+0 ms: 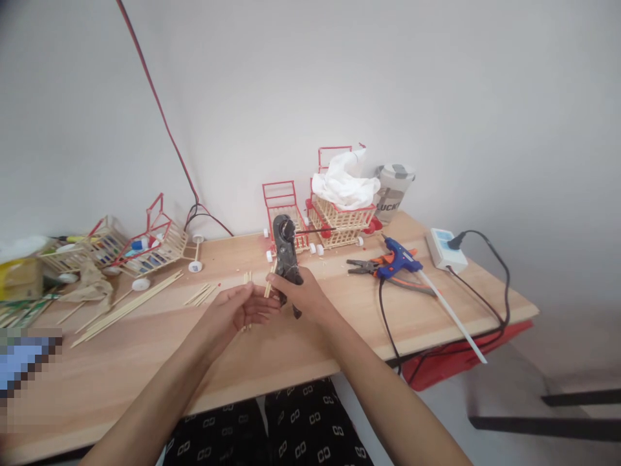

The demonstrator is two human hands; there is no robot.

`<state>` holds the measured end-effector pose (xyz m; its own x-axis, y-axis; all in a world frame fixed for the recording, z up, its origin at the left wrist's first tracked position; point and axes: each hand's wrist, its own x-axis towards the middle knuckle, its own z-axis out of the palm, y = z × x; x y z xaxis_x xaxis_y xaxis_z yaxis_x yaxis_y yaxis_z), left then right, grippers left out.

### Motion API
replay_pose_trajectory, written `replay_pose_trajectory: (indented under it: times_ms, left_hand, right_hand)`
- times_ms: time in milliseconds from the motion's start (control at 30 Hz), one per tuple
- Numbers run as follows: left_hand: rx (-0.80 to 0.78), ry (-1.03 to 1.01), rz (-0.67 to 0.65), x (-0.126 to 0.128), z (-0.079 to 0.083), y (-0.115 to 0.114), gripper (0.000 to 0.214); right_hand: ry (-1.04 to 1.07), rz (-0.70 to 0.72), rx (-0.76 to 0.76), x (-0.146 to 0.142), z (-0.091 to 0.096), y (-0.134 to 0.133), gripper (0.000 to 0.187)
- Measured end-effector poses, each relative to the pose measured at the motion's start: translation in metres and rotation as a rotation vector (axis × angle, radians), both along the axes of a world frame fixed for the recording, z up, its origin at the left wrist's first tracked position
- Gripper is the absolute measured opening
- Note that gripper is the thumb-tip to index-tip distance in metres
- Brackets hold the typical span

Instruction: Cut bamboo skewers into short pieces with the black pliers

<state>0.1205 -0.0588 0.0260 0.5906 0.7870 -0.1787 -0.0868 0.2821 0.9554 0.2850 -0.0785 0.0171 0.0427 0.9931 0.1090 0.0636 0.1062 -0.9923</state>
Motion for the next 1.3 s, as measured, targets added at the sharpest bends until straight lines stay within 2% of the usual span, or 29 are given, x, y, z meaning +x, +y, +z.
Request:
replay_pose_trajectory:
  times_ms: [67, 167, 267, 367, 467, 567, 667, 767, 833, 933, 1033, 1300]
  left_hand:
    - [-0.077, -0.035, 0.000, -0.001, 0.001, 0.001, 0.038]
    - [-0.077, -0.024, -0.012, -0.001, 0.002, 0.002, 0.037]
    - [0.023, 0.080, 0.000, 0.002, 0.001, 0.004, 0.035]
    - [0.130, 0.179, 0.081, 0.008, -0.001, 0.005, 0.033]
    - [0.210, 0.189, 0.129, 0.015, -0.004, 0.005, 0.029]
    - [0.276, 0.169, 0.112, 0.015, -0.004, 0.004, 0.028]
    - [0.279, 0.167, 0.103, 0.007, -0.001, 0.003, 0.025]
    - [0.264, 0.168, 0.128, -0.009, 0.004, 0.002, 0.023]
    - [0.271, 0.164, 0.158, -0.021, 0.010, 0.000, 0.023]
    - [0.308, 0.174, 0.189, -0.032, 0.018, -0.005, 0.021]
    - [0.351, 0.196, 0.172, -0.032, 0.023, -0.012, 0.020]
    - [0.416, 0.305, 0.107, -0.020, 0.022, -0.024, 0.018]
  right_hand:
    - [0.002, -0.009, 0.008, 0.000, -0.002, 0.001, 0.029]
    - [0.011, 0.002, 0.019, -0.001, -0.004, 0.002, 0.028]
    - [0.000, -0.001, 0.009, -0.001, -0.006, 0.003, 0.029]
    - [-0.017, -0.023, 0.014, -0.002, -0.009, 0.003, 0.029]
    - [-0.041, -0.020, 0.046, -0.004, -0.012, 0.004, 0.029]
    - [-0.096, -0.028, 0.083, -0.006, -0.013, 0.004, 0.032]
    - [-0.180, -0.052, 0.084, -0.003, -0.006, 0.001, 0.030]
    - [-0.331, -0.032, 0.051, 0.011, 0.010, -0.013, 0.032]
    - [-0.417, 0.045, 0.010, 0.024, 0.021, -0.026, 0.037]
    - [-0.477, 0.133, -0.143, 0.039, 0.030, -0.047, 0.044]
    - [-0.532, 0.196, -0.248, 0.042, 0.031, -0.061, 0.048]
    - [-0.581, 0.240, -0.290, 0.027, 0.038, -0.065, 0.055]
